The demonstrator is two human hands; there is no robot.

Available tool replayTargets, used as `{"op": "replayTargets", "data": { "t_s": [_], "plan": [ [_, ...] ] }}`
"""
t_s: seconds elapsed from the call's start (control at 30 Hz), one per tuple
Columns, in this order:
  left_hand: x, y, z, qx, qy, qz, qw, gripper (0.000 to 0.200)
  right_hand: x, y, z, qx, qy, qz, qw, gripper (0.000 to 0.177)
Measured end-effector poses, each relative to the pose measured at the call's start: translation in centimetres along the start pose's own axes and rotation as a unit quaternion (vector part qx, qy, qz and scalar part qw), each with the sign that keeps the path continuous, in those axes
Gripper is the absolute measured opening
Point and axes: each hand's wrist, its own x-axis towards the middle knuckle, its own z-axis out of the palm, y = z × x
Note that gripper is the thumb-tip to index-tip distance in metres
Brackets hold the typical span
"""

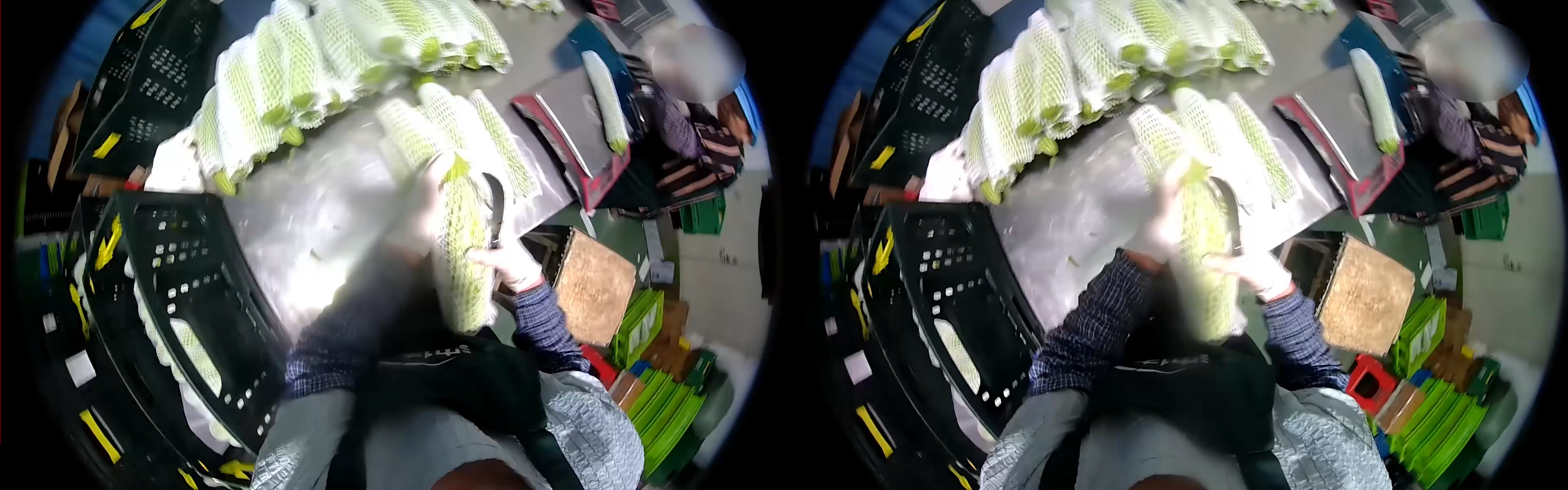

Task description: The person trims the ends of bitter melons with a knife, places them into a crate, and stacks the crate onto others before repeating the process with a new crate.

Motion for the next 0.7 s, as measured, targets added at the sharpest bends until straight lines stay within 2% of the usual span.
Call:
{"op": "replayTargets", "data": {
  "t_s": [0.03,0.07,0.13,0.17,0.2,0.23,0.3,0.33,0.37,0.4,0.43,0.47,0.53,0.57,0.63,0.7],
  "plan": [
    [1.6,-0.4,-1.0,-0.076,0.086,-0.060,0.992,0.035,0.2,-0.8,-1.2,-0.051,0.015,0.005,0.999,0.086],
    [2.0,-0.2,-1.2,0.149,0.075,0.064,0.984,0.037,0.4,-1.7,-2.5,-0.101,0.030,0.012,0.994,0.081],
    [1.7,5.4,1.4,0.292,0.067,0.082,0.950,0.040,3.7,-4.0,-6.4,-0.177,-0.006,0.010,0.984,0.052],
    [1.4,8.0,2.9,0.360,0.066,0.092,0.926,0.042,5.2,-7.2,-5.7,-0.182,-0.009,0.006,0.983,0.042],
    [0.5,11.5,4.2,0.480,0.035,0.160,0.862,0.044,7.4,-6.7,-8.0,-0.215,-0.011,-0.013,0.976,0.044],
    [-0.3,14.9,5.3,0.585,0.023,0.235,0.776,0.048,9.6,-7.4,-8.9,-0.318,-0.012,-0.031,0.948,0.046],
    [-4.9,22.4,8.3,0.773,0.005,0.212,0.598,0.055,14.9,-4.6,-12.9,-0.557,0.022,-0.045,0.829,0.052],
    [-8.0,25.3,10.9,0.804,0.023,0.212,0.556,0.058,15.2,-4.4,-13.6,-0.558,0.024,-0.030,0.829,0.052],
    [-12.2,27.8,12.2,0.833,0.042,0.207,0.512,0.061,15.5,-4.3,-12.6,-0.597,0.040,-0.032,0.800,0.051],
    [-17.2,29.8,12.2,0.822,0.066,0.229,0.517,0.059,15.4,-4.6,-11.5,-0.622,0.029,0.006,0.782,0.054],
    [-22.3,31.9,12.3,0.810,0.090,0.251,0.522,0.056,15.7,-3.4,-13.3,-0.541,0.027,-0.033,0.840,0.055],
    [-27.3,33.1,12.7,0.810,0.151,0.254,0.507,0.054,14.8,-4.9,-12.2,-0.578,0.042,-0.002,0.815,0.055],
    [-36.0,33.5,9.1,0.804,0.283,0.252,0.458,0.052,13.0,-6.8,-11.2,-0.619,0.056,0.008,0.783,0.058],
    [-40.3,33.7,7.3,0.793,0.345,0.246,0.437,0.051,11.9,-7.7,-9.2,-0.640,0.099,0.009,0.762,0.055],
    [-48.5,31.7,3.6,0.805,0.459,0.167,0.337,0.047,11.9,-9.0,-10.1,-0.607,0.135,-0.081,0.779,0.046],
    [-53.4,29.1,-0.4,0.717,0.558,0.019,0.418,0.051,12.3,-11.6,-6.8,-0.459,0.135,-0.123,0.869,0.038]
  ]
}}
